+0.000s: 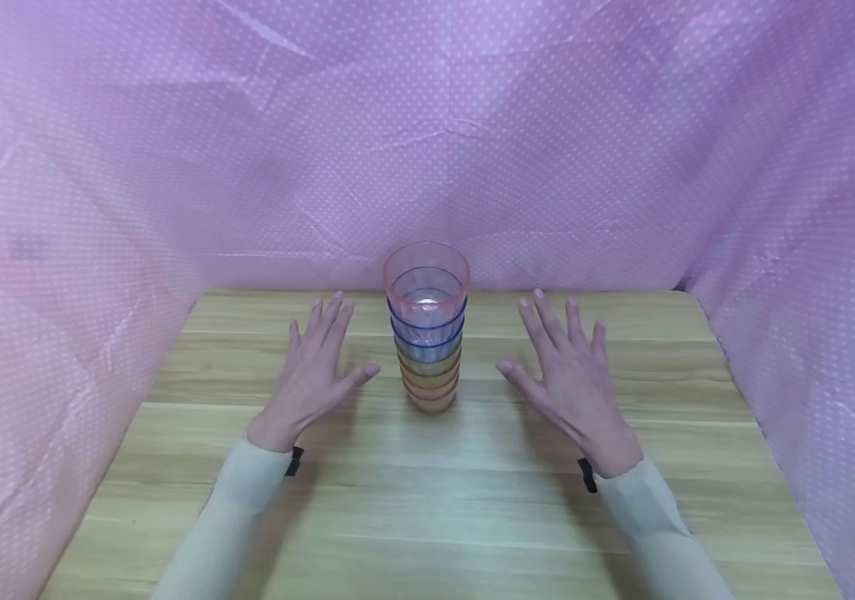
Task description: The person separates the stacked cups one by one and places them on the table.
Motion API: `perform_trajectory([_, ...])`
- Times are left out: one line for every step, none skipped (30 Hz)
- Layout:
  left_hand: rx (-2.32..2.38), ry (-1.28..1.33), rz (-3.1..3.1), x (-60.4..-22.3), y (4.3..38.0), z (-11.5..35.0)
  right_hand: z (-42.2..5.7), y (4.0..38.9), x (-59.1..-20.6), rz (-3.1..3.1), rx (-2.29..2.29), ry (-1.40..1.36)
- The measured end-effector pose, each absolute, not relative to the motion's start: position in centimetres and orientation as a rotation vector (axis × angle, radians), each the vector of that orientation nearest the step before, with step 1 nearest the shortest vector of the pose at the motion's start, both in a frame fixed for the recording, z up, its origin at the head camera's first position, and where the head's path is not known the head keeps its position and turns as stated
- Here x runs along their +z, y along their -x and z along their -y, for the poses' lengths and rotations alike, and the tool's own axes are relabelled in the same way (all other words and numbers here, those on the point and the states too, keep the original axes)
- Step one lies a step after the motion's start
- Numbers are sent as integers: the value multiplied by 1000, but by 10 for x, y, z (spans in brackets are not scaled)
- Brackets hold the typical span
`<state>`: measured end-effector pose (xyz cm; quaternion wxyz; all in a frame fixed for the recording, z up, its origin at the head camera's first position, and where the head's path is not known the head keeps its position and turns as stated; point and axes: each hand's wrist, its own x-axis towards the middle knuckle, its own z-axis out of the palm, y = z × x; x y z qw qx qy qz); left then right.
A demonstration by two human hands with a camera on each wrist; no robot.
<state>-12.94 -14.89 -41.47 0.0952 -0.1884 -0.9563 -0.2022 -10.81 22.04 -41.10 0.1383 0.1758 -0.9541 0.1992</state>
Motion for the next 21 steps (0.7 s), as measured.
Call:
perform_trajectory([-638, 570, 2819, -411, 129, 146, -219, 108, -409, 2752, 593, -514])
perform_trajectory([-685, 581, 2803, -407, 129, 142, -217, 107, -406, 2746, 612, -519])
perform_trajectory([-719, 589, 2788, -404, 129, 139, -216, 107, -404, 2738, 633, -524])
perform_trajectory([-758, 600, 2769, -401, 129, 135, -214, 107, -401, 2728, 653, -531])
perform_trajectory([-802, 611, 2748, -397, 129, 132, -212, 107, -398, 2719, 672, -538])
perform_trajectory([-844, 620, 2730, -394, 129, 128, -210, 107, -396, 2707, 691, -544])
perform_trajectory([-888, 630, 2717, -391, 128, 125, -209, 108, -394, 2697, 707, -550])
perform_trajectory([-923, 636, 2705, -387, 128, 121, -207, 108, -391, 2689, 718, -556])
perform_trajectory([-949, 642, 2696, -384, 128, 118, -205, 108, -389, 2678, 728, -562])
perform_trajectory([-983, 646, 2688, -382, 127, 114, -203, 108, -386, 2669, 742, -566])
perform_trajectory([-1012, 647, 2684, -379, 127, 111, -202, 109, -384, 2661, 753, -569])
perform_trajectory([-1039, 648, 2680, -377, 127, 108, -200, 109, -382, 2653, 767, -572])
perform_trajectory([-1068, 652, 2674, -375, 126, 105, -199, 110, -379, 2645, 778, -574])
perform_trajectory([-1089, 657, 2667, -373, 126, 102, -197, 110, -377, 2635, 791, -578])
perform_trajectory([-1110, 662, 2661, -372, 126, 100, -196, 110, -375, 2627, 805, -580])
perform_trajectory([-1132, 665, 2656, -371, 126, 97, -195, 111, -374, 2618, 818, -584])
perform_trajectory([-1149, 670, 2649, -370, 127, 95, -194, 112, -372, 2608, 830, -587])
perform_trajectory([-1165, 676, 2642, -369, 127, 93, -193, 113, -370, 2598, 844, -592])
perform_trajectory([-1184, 681, 2634, -368, 126, 91, -192, 114, -368, 2588, 855, -597])
perform_trajectory([-1201, 682, 2627, -367, 126, 90, -191, 114, -366, 2578, 865, -603])
perform_trajectory([-1218, 679, 2622, -367, 126, 88, -190, 115, -364, 2569, 872, -611])
